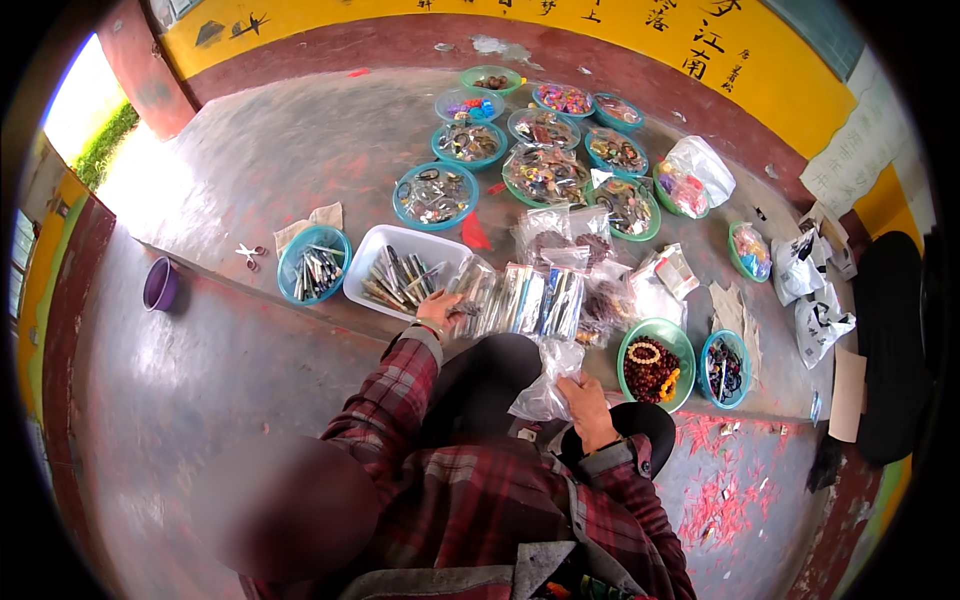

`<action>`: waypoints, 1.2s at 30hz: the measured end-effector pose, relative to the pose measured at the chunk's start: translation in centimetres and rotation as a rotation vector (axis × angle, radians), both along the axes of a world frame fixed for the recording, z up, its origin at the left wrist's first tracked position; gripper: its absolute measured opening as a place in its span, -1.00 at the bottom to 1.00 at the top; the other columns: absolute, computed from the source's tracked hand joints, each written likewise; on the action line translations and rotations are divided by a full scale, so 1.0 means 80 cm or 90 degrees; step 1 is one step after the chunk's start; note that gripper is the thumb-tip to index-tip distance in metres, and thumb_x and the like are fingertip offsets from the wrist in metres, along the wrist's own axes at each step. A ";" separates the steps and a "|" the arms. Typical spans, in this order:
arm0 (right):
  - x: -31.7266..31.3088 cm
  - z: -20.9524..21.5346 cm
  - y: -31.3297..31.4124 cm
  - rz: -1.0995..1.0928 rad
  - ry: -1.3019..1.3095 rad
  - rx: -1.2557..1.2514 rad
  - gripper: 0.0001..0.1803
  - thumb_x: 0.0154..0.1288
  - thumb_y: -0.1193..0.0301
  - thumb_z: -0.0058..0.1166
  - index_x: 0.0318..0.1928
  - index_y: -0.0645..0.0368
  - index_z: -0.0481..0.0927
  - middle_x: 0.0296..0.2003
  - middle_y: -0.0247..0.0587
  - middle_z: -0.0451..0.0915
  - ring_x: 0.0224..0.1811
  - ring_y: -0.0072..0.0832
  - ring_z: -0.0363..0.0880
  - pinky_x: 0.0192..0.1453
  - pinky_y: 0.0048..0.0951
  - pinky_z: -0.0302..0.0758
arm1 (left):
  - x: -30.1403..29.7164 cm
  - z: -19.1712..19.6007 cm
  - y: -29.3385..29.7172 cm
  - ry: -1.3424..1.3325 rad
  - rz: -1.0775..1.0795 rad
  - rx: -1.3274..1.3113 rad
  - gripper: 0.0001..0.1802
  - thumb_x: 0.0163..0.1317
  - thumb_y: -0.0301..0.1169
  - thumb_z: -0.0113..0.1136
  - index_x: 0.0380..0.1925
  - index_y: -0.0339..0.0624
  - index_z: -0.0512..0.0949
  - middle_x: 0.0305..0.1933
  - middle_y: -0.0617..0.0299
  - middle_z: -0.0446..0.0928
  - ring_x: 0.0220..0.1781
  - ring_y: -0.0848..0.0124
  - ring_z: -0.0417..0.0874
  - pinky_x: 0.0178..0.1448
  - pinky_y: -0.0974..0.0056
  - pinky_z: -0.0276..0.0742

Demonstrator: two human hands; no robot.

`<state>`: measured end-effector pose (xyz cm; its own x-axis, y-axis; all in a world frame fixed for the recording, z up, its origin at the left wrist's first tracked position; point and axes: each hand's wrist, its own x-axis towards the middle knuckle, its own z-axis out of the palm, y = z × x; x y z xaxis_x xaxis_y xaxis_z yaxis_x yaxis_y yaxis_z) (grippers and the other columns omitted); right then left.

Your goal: The person sits on the floor and sorts small beads from a container into clear plastic bags. They use their hands to pick up the beads and place them into the bags, then seal the bags and place them on the floor.

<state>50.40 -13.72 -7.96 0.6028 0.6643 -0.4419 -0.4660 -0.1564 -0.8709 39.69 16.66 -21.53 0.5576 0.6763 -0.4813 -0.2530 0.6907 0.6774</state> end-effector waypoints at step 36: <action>-0.007 -0.010 0.007 0.069 -0.061 -0.055 -0.73 0.16 0.43 0.02 -0.18 0.38 0.54 -0.41 -0.33 0.55 -0.45 -0.66 0.45 -0.36 -0.59 0.38 | -0.082 -0.024 0.080 0.218 0.314 0.014 -0.86 0.07 -0.48 0.19 -0.36 -0.31 0.56 -0.56 0.18 0.45 -0.54 0.38 0.45 -0.40 0.26 0.51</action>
